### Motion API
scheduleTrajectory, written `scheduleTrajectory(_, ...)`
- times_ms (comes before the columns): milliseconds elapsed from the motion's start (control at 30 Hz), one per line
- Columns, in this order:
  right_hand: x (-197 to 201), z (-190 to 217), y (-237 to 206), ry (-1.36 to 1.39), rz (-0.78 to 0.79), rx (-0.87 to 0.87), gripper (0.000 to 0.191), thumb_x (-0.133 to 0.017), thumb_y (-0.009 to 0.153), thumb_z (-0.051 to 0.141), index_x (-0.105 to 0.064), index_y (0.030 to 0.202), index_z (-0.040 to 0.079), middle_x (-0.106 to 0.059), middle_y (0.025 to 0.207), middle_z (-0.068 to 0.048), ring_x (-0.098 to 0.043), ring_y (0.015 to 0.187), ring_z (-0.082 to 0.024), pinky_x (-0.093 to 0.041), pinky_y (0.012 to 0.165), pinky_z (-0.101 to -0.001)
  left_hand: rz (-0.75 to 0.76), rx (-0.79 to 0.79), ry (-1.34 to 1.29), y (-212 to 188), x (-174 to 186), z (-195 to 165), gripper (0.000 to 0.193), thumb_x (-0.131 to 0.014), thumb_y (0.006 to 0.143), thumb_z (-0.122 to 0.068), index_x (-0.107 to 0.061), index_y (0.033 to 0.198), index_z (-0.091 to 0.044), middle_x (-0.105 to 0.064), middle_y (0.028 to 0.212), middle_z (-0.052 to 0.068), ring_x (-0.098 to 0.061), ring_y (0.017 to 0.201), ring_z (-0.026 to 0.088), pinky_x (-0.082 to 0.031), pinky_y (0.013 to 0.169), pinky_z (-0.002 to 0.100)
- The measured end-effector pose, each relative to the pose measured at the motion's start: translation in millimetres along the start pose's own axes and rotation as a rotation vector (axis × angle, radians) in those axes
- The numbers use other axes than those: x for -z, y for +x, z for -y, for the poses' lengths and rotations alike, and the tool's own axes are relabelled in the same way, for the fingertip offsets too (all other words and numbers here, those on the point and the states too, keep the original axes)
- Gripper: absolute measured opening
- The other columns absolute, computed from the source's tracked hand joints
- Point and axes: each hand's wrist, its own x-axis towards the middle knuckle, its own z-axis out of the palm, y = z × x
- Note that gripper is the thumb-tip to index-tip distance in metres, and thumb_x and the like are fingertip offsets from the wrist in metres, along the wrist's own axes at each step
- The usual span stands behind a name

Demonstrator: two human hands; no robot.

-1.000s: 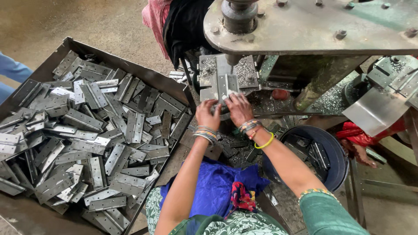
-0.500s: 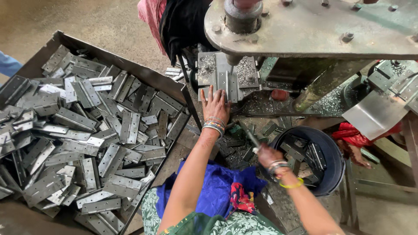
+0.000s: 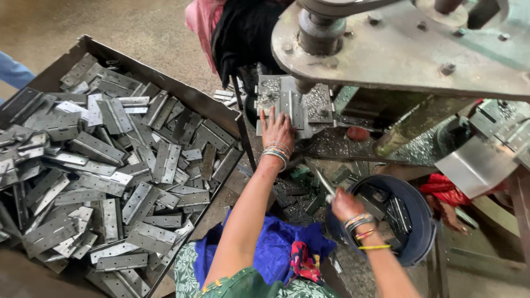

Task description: The person repeatedly picks rectangular metal pieces from a bin, places them into a manual punching machine, and operates the lever to punch holes. Processed pieces are dropped into a bucket. The task is performed continuously throughout the clip.

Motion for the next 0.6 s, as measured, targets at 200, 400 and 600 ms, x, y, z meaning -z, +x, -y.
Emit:
scheduleTrajectory(200, -31.4, 23.9, 9.8, 0.168, -0.004, -0.01, 0.04, -0.053, 0.088, 0.014, -0.054, 0.12, -0.011, -0.07, 0.089, -0.029, -0.072, 0.084, -0.045, -0.057, 0.072, -0.0564, 0.002, -0.041, 0.1, 1.9, -4.4, 1.2, 0.058, -0.05, 0.092, -0.027, -0.048, 0.148, -0.012, -0.045, 0.154, 0.006, -0.016, 0.154, 0.034, 0.007, 0.122, 0.061)
scheduleTrajectory(400, 12.8, -31.2, 12.4, -0.022, -0.059, 0.157, 0.027, -0.054, 0.09, 0.019, -0.064, 0.101, -0.003, -0.071, 0.094, -0.026, -0.073, 0.089, -0.041, -0.06, 0.081, -0.0512, 0.025, -0.028, -0.045, 32.0, -10.8, 1.1, 0.052, -0.044, 0.102, -0.032, -0.05, 0.149, -0.01, -0.044, 0.156, 0.008, -0.014, 0.158, 0.035, 0.008, 0.125, 0.06)
scheduleTrajectory(600, -20.3, 19.6, 20.3, 0.178, 0.086, -0.09, 0.03, -0.054, 0.093, 0.026, -0.061, 0.107, 0.0, -0.073, 0.094, -0.024, -0.074, 0.088, -0.04, -0.06, 0.08, -0.0509, 0.036, -0.026, 0.056, 52.3, -8.0, -4.3, 0.063, -0.051, 0.087, -0.029, -0.049, 0.149, -0.018, -0.042, 0.158, 0.006, -0.01, 0.153, 0.032, 0.01, 0.119, 0.058)
